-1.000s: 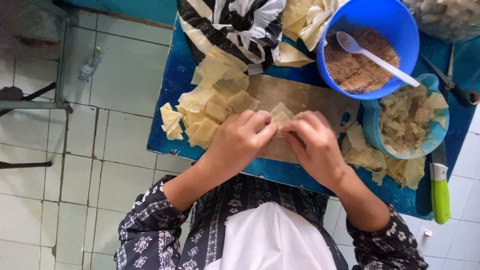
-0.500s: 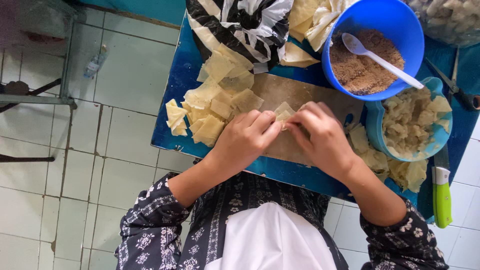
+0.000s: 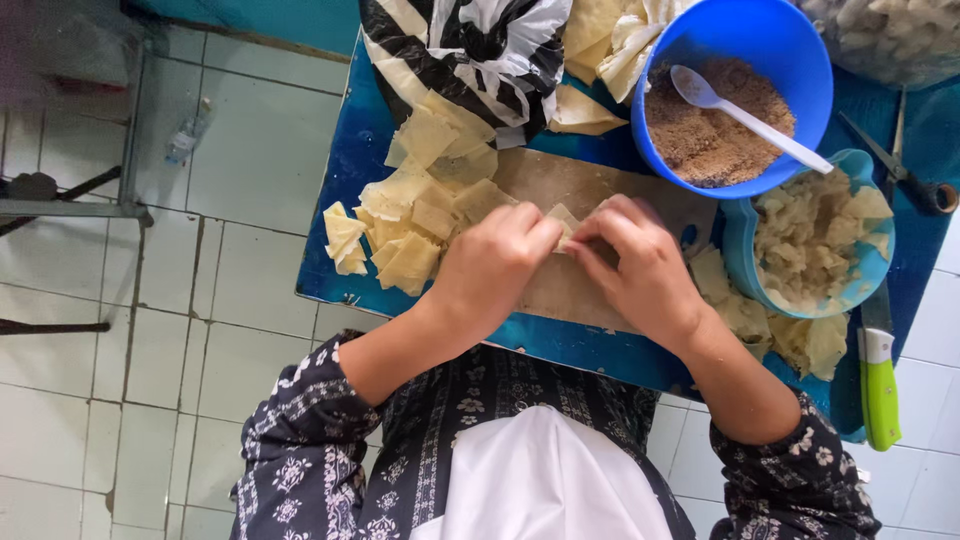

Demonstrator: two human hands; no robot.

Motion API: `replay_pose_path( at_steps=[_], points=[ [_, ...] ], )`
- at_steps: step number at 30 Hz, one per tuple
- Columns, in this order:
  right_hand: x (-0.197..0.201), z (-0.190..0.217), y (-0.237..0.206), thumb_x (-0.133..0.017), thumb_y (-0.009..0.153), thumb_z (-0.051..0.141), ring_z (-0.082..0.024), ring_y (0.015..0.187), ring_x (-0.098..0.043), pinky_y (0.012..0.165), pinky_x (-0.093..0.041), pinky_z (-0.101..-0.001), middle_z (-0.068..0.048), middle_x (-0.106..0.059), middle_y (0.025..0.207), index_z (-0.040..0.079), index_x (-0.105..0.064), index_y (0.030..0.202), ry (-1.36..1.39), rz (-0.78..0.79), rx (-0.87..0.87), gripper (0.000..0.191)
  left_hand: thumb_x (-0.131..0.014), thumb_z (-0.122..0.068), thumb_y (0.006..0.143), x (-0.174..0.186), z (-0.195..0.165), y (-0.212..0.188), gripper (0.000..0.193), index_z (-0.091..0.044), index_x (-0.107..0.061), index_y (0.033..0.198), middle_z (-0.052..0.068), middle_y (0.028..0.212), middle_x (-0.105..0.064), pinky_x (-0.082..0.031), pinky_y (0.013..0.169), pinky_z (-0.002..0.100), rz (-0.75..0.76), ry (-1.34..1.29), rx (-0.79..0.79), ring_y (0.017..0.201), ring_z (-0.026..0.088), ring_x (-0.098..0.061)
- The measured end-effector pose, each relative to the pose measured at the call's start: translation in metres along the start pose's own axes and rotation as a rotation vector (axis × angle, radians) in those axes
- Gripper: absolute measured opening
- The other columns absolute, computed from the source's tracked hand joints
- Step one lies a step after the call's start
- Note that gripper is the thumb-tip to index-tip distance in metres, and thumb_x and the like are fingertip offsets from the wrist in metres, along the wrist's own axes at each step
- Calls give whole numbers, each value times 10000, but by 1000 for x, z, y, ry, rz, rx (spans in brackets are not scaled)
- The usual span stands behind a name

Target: The person places thin dough squares on a cutting board, spoons filling from a blue bowl onto each square using a plastic spoon, and folds the squares over the filling by hand, setting the folded pieces aside on the table.

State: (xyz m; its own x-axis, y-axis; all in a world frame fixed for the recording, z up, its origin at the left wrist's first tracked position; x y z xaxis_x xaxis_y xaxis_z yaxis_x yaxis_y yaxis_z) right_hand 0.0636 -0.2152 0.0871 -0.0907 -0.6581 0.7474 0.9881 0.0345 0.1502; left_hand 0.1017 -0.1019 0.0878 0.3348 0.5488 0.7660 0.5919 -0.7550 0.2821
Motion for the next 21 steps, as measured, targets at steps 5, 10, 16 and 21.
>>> replay_pose_path(
  at_steps=[5, 10, 16, 21],
  points=[
    [-2, 7, -3, -739, 892, 65, -329, 993, -618, 845, -495, -426, -106, -648, 1051, 58, -683, 1024, -53, 32, 137, 144, -618, -97, 849, 20, -24, -17, 285, -31, -646, 1125, 67, 1078, -616, -531, 839, 347, -123, 235, -254, 1006, 227, -639],
    [-3, 14, -2, -766, 856, 150, -307, 986, -623, 826, -464, -440, -75, -664, 1046, 115, -710, 1008, -191, 28, 211, 166, -637, -120, 880, 13, -8, -11, 212, -75, -651, 1087, 39, 1010, -578, -515, 829, 354, -99, 142, -148, 969, 218, -605],
    [1, 29, -9, -772, 866, 119, -279, 991, -634, 825, -451, -438, -68, -672, 1056, 104, -730, 1096, -438, -89, 272, 234, -637, -151, 902, 6, -5, -4, 153, -97, -629, 1045, 44, 956, -542, -499, 806, 363, -72, 164, -110, 943, 230, -586],
    [8, 22, -17, -821, 851, 81, -323, 1012, -619, 872, -466, -444, -110, -655, 1085, 64, -692, 1093, -251, -170, 156, 275, -623, -127, 867, 2, -4, -6, 165, -97, -619, 1030, 52, 962, -540, -495, 807, 356, -27, 224, -119, 958, 229, -585]
  ],
)
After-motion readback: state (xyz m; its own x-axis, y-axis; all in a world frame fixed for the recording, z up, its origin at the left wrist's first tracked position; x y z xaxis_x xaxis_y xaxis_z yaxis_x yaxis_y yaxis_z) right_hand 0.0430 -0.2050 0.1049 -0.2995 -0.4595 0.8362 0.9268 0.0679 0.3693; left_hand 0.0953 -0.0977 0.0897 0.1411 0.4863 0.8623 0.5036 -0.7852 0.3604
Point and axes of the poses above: each hand's wrist, its own y-axis towards the middle knuckle, its own x-axis out of the back of the hand, z = x × y, the point moved 10 cm from there along y, towards the middle knuckle
